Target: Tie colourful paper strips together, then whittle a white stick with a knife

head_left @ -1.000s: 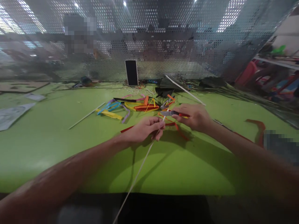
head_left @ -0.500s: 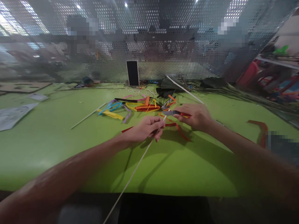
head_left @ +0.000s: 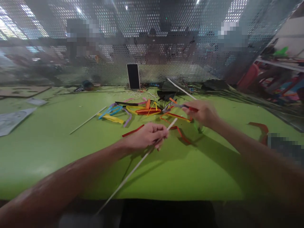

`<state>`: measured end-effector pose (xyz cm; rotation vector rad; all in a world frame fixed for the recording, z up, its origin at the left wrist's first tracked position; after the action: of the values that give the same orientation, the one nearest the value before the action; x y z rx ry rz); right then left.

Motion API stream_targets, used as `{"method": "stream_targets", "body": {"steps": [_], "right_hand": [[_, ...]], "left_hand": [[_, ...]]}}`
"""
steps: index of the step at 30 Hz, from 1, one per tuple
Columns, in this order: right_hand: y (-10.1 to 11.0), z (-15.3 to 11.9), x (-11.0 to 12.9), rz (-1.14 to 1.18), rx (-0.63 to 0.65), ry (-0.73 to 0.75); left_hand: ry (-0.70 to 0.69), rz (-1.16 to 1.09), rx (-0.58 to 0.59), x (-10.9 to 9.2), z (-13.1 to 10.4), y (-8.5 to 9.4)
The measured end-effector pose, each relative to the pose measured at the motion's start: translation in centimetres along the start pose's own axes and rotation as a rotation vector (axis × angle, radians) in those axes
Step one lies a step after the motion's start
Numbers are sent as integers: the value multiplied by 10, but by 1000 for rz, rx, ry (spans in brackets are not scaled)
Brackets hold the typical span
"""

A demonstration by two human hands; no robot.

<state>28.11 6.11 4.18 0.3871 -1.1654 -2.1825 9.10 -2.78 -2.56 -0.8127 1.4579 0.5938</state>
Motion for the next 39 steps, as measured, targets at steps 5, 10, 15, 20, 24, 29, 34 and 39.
{"method": "stream_targets", "body": {"steps": [5, 10, 15, 20, 24, 29, 34, 39], "right_hand": [[10, 4, -26, 88, -105, -113], [3, 3, -1, 134, -39, -17], [2, -1, 28, 203, 16, 67], [1, -10, 57, 217, 23, 210], [2, -14, 68, 133, -6, 255], [7, -13, 70, 57, -10, 251], [8, -11, 66, 29, 1, 222], [6, -10, 62, 9, 14, 200]], "left_hand": [[-7, -16, -51, -1, 1, 6], [-22, 16, -86, -3, 5, 10], [-26, -88, -87, -1, 4, 8], [-21, -303, -70, -7, 2, 2], [23, -397, 70, -8, 1, -9], [41, -515, 73, -9, -1, -12], [39, -514, 94, -15, -2, -14], [8, -466, 108, -14, -3, -11]]}}
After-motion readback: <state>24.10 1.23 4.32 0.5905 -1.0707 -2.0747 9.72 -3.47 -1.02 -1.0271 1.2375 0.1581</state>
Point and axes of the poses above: each hand's wrist, its own z-axis towards the middle knuckle, its own y-axis out of the back of the hand, x = y × z, the point moved 7 cm from there along z, towards the middle knuckle, and after that the axes turned 6 degrees about -z, right-handed, at the moved point
